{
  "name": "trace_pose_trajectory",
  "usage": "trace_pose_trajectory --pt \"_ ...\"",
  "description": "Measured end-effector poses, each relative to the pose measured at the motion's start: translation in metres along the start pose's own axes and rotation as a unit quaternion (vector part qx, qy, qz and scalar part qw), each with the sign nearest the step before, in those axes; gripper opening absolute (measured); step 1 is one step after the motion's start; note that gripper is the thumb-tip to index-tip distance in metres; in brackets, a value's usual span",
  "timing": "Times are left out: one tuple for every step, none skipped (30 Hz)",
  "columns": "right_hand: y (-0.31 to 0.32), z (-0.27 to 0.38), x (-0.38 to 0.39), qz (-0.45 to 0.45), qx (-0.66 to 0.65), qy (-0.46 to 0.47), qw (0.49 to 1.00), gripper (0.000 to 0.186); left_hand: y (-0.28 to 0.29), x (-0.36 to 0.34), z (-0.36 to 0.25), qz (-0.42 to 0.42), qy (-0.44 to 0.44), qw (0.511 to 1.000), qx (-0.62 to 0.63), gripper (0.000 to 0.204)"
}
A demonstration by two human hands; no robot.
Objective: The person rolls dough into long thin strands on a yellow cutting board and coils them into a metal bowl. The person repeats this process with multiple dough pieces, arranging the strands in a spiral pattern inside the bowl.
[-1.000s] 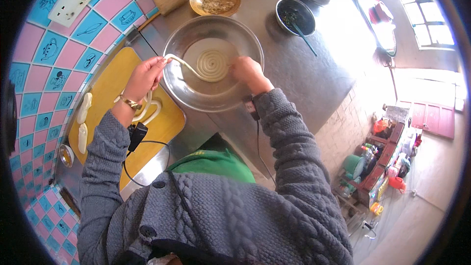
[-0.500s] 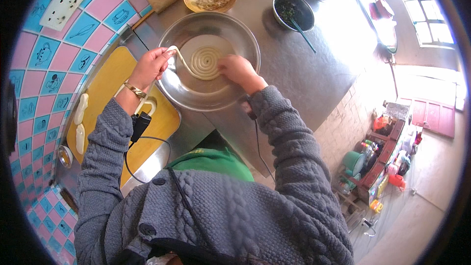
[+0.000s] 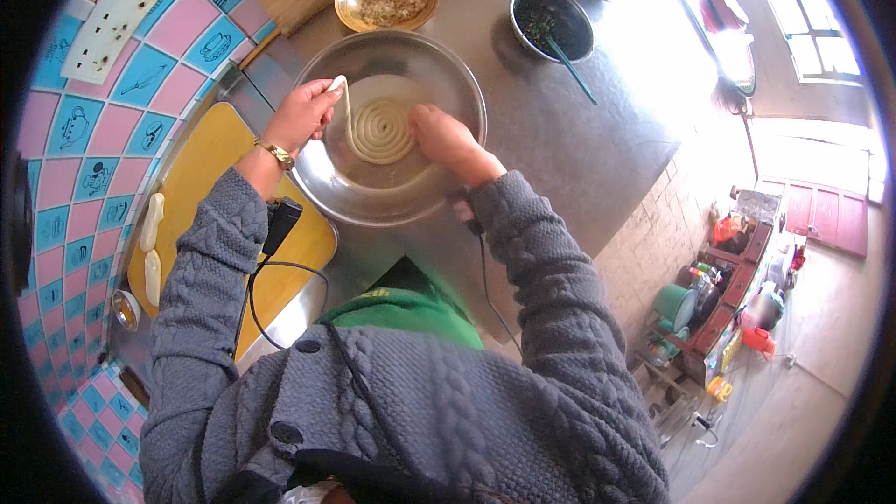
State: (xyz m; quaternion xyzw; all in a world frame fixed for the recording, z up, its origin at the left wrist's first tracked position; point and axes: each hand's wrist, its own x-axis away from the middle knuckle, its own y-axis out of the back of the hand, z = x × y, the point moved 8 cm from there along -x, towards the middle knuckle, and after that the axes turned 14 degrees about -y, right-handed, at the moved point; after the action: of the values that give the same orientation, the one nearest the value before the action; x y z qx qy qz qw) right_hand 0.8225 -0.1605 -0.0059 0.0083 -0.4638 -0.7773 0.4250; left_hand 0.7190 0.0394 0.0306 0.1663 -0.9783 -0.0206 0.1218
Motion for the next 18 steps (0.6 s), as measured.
trace_pose_trajectory --pt "0.007 0.003 0.004 -0.026 0.010 0.018 0.999 0.016 -0.002 -0.004 0.002 0.007 0.001 1.000 -0.010 0.029" --pt "0.013 0.008 0.009 -0.040 0.026 0.037 0.998 0.015 -0.003 -0.008 0.006 0.007 0.016 1.000 -0.020 0.030" --pt "0.021 0.014 0.017 -0.057 0.014 0.065 0.996 0.014 0.002 -0.011 0.006 -0.018 0.008 0.999 -0.050 0.031" --pt "0.028 0.021 0.028 -0.062 0.008 0.094 0.994 0.012 0.005 -0.014 0.005 -0.035 0.001 0.996 -0.079 0.032" --pt "0.033 0.026 0.038 -0.065 0.019 0.105 0.992 0.011 0.009 -0.016 0.002 -0.058 -0.008 0.992 -0.111 0.034" --pt "0.037 0.026 0.047 -0.020 -0.090 0.073 0.993 0.010 0.009 -0.020 -0.002 -0.058 -0.026 0.984 -0.165 0.037" --pt "0.035 0.024 0.056 0.031 -0.177 0.024 0.983 0.009 0.004 -0.023 0.002 -0.028 -0.010 0.986 -0.163 0.039" --pt "0.032 0.025 0.067 0.076 -0.263 -0.022 0.962 0.008 0.000 -0.026 0.005 -0.009 0.006 0.986 -0.165 0.040" --pt "0.028 0.031 0.080 0.088 -0.240 -0.035 0.966 0.007 -0.003 -0.028 0.009 0.007 0.027 0.985 -0.170 0.041" --pt "0.023 0.038 0.090 0.090 -0.219 -0.043 0.971 0.007 -0.007 -0.031 0.013 0.024 0.042 0.981 -0.188 0.043" --pt "0.021 0.050 0.102 0.081 -0.212 -0.012 0.974 0.006 -0.008 -0.034 0.017 0.027 0.048 0.975 -0.216 0.041" --pt "0.004 0.054 0.112 0.150 -0.314 -0.064 0.935 0.004 -0.009 -0.036 0.020 0.028 0.056 0.968 -0.243 0.039" --pt "-0.008 0.061 0.125 0.212 -0.383 -0.074 0.896 0.003 -0.012 -0.037 0.025 0.041 0.063 0.964 -0.256 0.038" --pt "-0.018 0.069 0.135 0.236 -0.399 -0.072 0.883 0.005 -0.012 -0.035 0.032 0.036 0.088 0.959 -0.268 0.038" --pt "-0.030 0.075 0.148 0.268 -0.372 -0.070 0.886 0.008 -0.017 -0.038 0.025 0.062 0.014 0.935 -0.350 0.038" --pt "-0.037 0.082 0.156 0.272 -0.349 -0.043 0.896 0.007 -0.024 -0.037 0.016 0.087 -0.069 0.899 -0.424 0.038" --pt "-0.051 0.087 0.167 0.310 -0.323 -0.038 0.893 0.006 -0.027 -0.033 0.012 0.107 -0.111 0.845 -0.513 0.038" --pt "-0.053 0.094 0.172 0.275 -0.304 0.012 0.912 0.006 -0.022 -0.026 0.011 0.095 -0.110 0.834 -0.532 0.036"
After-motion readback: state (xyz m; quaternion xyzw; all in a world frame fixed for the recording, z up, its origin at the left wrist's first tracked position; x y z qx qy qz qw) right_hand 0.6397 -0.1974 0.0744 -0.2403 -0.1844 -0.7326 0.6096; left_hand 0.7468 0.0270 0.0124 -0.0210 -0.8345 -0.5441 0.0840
